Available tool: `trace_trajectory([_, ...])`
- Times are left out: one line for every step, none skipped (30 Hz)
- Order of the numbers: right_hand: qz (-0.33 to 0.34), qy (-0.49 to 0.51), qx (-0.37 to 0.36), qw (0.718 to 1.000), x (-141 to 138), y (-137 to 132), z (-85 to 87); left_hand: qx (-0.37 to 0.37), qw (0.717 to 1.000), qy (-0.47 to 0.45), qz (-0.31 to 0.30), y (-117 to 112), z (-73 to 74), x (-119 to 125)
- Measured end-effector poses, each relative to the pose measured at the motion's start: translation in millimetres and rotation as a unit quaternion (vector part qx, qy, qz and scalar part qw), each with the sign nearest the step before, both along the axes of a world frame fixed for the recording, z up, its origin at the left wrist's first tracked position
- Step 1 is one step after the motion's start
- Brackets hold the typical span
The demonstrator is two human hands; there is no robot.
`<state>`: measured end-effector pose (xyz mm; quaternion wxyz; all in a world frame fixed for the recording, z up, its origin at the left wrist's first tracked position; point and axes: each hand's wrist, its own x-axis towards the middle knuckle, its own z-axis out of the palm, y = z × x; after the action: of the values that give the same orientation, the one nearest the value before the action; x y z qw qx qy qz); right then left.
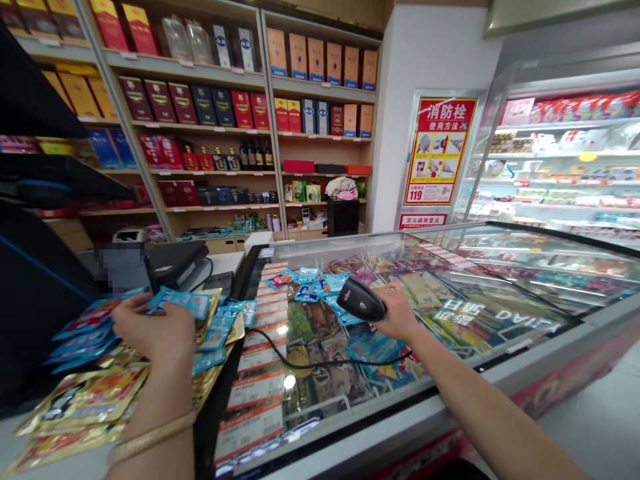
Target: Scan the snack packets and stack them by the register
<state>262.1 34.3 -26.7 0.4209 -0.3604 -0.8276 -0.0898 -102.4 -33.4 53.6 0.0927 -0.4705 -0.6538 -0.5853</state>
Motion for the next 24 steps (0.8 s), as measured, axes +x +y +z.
trace_trajectory([0.002,-0.001,-0.003,1.0,0,0,0.0,-0.008,1.0,0.011,0.003,-2,-4.3,5])
trace_trajectory([0.004,-0.001,-0.005,1.0,0,0,0.1,-0.013,1.0,0.019,0.01,-3,-9.1,10])
trace_trajectory([0.008,-0.002,-0.006,1.0,0,0,0.4,-0.014,0.999,0.021,0.022,-4,-14.1,13])
trace_trajectory([0.01,-0.002,-0.006,1.0,0,0,0.8,-0.011,0.999,0.018,0.039,-4,-18.8,13])
trace_trajectory([0.011,-0.003,-0.004,1.0,0,0,1.3,-0.004,0.998,0.006,0.064,-4,-22.9,11])
trace_trajectory([0.009,-0.003,-0.003,1.0,0,-1,1.9,0.005,0.996,-0.013,0.093,-2,-26.1,7])
trace_trajectory([0.005,-0.003,-0.002,1.0,-1,-1,2.4,0.011,0.991,-0.038,0.125,-1,-28.3,2])
trace_trajectory([0.001,-0.003,-0.002,1.0,-1,-1,2.9,0.011,0.986,-0.063,0.154,1,-29.5,-4])
trace_trajectory([-0.003,0.0,-0.003,1.0,-1,-1,3.2,0.005,0.981,-0.083,0.176,2,-29.8,-9])
trace_trajectory([-0.005,0.004,-0.003,1.0,-1,-1,3.3,-0.007,0.977,-0.099,0.191,4,-29.3,-13])
trace_trajectory([-0.006,0.009,-0.003,1.0,-1,-1,3.3,-0.021,0.974,-0.109,0.198,5,-28.2,-16])
trace_trajectory([-0.006,0.013,-0.002,1.0,-1,-1,3.1,-0.03,0.973,-0.112,0.199,6,-26.6,-16])
trace_trajectory([-0.007,0.014,-0.001,1.0,-1,0,2.9,-0.033,0.974,-0.107,0.195,8,-24.8,-15])
trace_trajectory([-0.01,0.011,0.0,1.0,0,1,2.7,-0.03,0.975,-0.103,0.194,9,-22.8,-12])
trace_trajectory([-0.016,0.008,0.001,1.0,1,2,2.5,-0.022,0.975,-0.099,0.197,11,-21.1,-9])
trace_trajectory([-0.024,0.006,0.002,1.0,3,4,2.6,-0.012,0.976,-0.092,0.199,13,-19.9,-4])
trace_trajectory([-0.034,0.007,0.002,0.999,5,5,2.9,-0.003,0.979,-0.076,0.192,16,-19.4,3])
trace_trajectory([-0.045,0.009,0.001,0.999,7,7,3.3,0.004,0.984,-0.049,0.172,20,-20.1,10])
trace_trajectory([-0.058,0.014,-0.001,0.998,10,9,3.9,0.01,0.991,-0.012,0.136,24,-22.1,18])
trace_trajectory([-0.071,0.018,-0.005,0.997,13,10,4.6,0.015,0.996,0.031,0.084,29,-25.6,28])
trace_trajectory([-0.085,0.02,-0.009,0.996,16,12,5.3,0.015,0.997,0.079,0.017,33,-30.5,39])
trace_trajectory([-0.1,0.019,-0.015,0.995,19,13,5.9,0.008,0.991,0.119,-0.051,37,-36.7,51])
trace_trajectory([-0.114,0.018,-0.021,0.993,21,14,6.3,-0.005,0.981,0.153,-0.117,41,-43.8,63])
trace_trajectory([-0.127,0.018,-0.028,0.991,23,15,6.7,-0.026,0.968,0.181,-0.173,43,-51.4,75])
